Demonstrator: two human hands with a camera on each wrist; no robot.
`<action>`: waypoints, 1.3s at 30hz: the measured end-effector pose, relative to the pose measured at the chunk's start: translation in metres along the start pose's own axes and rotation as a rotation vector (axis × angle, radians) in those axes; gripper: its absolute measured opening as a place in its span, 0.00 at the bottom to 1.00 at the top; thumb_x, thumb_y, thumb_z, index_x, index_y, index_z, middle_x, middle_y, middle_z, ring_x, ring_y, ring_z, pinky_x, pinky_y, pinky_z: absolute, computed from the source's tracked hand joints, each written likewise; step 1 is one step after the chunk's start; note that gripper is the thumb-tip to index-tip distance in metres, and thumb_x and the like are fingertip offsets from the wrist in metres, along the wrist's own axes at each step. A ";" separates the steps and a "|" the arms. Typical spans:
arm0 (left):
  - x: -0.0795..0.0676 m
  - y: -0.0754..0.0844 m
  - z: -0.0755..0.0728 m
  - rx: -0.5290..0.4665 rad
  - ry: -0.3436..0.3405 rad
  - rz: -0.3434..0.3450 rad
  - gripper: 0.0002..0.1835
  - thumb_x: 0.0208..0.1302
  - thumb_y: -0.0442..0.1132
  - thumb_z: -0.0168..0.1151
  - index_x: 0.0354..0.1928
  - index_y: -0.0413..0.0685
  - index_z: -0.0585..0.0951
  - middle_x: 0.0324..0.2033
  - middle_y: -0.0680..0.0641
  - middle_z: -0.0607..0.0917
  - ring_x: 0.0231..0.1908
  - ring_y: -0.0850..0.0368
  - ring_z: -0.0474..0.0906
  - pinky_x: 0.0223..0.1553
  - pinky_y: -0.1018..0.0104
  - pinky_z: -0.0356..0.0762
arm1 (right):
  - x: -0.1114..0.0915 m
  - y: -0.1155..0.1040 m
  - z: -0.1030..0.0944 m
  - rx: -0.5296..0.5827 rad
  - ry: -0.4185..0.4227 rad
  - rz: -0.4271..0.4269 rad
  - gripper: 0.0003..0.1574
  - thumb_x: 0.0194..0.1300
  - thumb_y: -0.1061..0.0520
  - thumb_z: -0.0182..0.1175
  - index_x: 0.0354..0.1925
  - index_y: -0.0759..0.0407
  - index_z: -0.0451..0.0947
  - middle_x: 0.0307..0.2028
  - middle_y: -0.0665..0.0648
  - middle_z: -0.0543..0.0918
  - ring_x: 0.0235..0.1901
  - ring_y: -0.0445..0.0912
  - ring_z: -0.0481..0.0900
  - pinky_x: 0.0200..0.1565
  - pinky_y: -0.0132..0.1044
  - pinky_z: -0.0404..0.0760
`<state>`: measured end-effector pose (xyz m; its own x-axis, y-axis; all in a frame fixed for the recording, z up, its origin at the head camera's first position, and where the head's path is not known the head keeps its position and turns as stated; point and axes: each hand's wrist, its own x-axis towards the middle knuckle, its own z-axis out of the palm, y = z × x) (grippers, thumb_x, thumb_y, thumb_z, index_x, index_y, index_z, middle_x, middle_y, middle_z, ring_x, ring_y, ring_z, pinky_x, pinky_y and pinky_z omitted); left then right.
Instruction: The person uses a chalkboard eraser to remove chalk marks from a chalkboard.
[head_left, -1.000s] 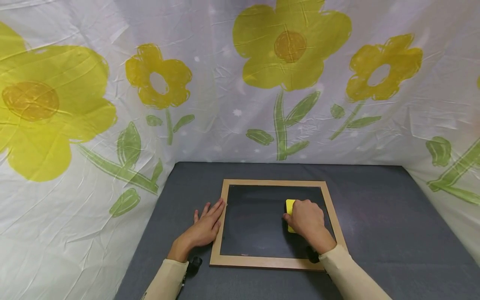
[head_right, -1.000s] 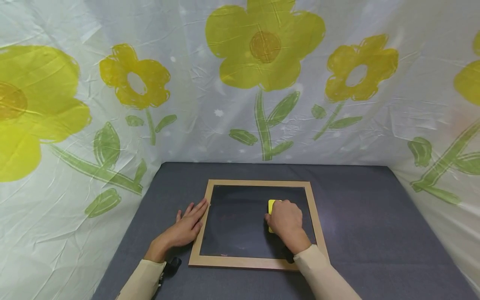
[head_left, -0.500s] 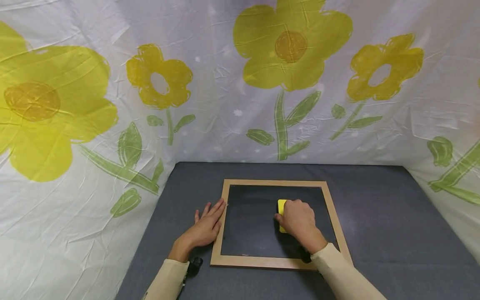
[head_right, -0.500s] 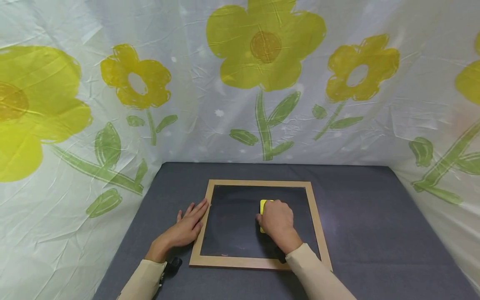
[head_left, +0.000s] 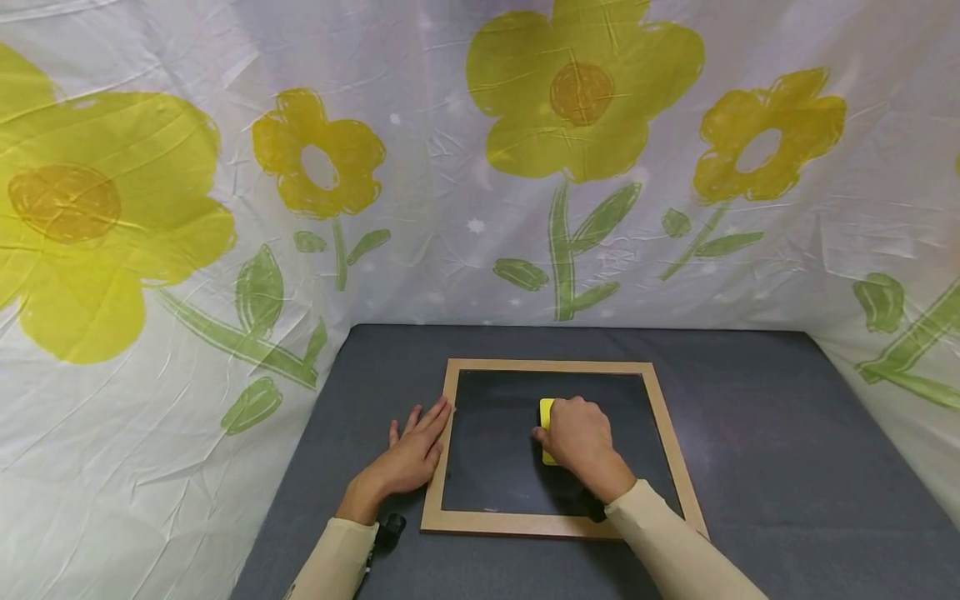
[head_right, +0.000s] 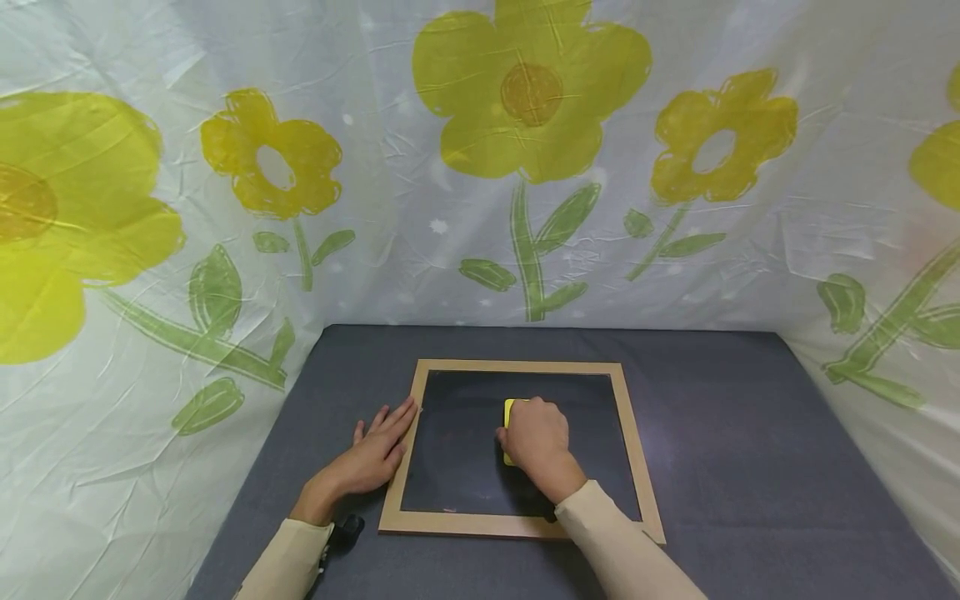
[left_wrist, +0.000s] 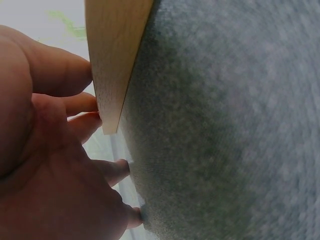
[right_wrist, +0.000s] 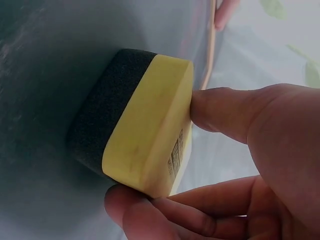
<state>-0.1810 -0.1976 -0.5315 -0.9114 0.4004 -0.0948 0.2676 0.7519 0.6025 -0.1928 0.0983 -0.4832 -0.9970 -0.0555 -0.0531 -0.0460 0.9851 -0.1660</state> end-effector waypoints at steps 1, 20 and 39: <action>0.000 -0.001 0.000 -0.013 0.006 0.009 0.37 0.82 0.33 0.54 0.88 0.43 0.57 0.89 0.42 0.53 0.86 0.24 0.42 0.74 0.14 0.27 | 0.001 -0.001 0.000 0.001 0.001 -0.003 0.31 0.65 0.36 0.78 0.38 0.65 0.87 0.25 0.58 0.81 0.23 0.50 0.79 0.28 0.47 0.86; 0.001 -0.001 0.000 0.000 -0.004 -0.011 0.37 0.82 0.33 0.54 0.88 0.43 0.57 0.89 0.42 0.53 0.86 0.25 0.41 0.75 0.15 0.27 | 0.004 -0.026 0.006 0.020 0.012 -0.067 0.32 0.64 0.36 0.78 0.41 0.64 0.88 0.26 0.57 0.82 0.24 0.49 0.80 0.29 0.47 0.87; 0.002 0.000 0.001 0.040 -0.019 -0.038 0.37 0.84 0.35 0.54 0.89 0.47 0.55 0.89 0.44 0.52 0.87 0.28 0.41 0.76 0.16 0.29 | 0.005 -0.054 0.012 0.003 0.028 -0.110 0.31 0.66 0.34 0.77 0.39 0.61 0.89 0.26 0.58 0.83 0.25 0.52 0.82 0.29 0.47 0.87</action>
<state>-0.1823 -0.1963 -0.5328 -0.9153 0.3806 -0.1319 0.2456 0.7868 0.5662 -0.1946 0.0426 -0.4866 -0.9874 -0.1584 -0.0068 -0.1549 0.9729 -0.1717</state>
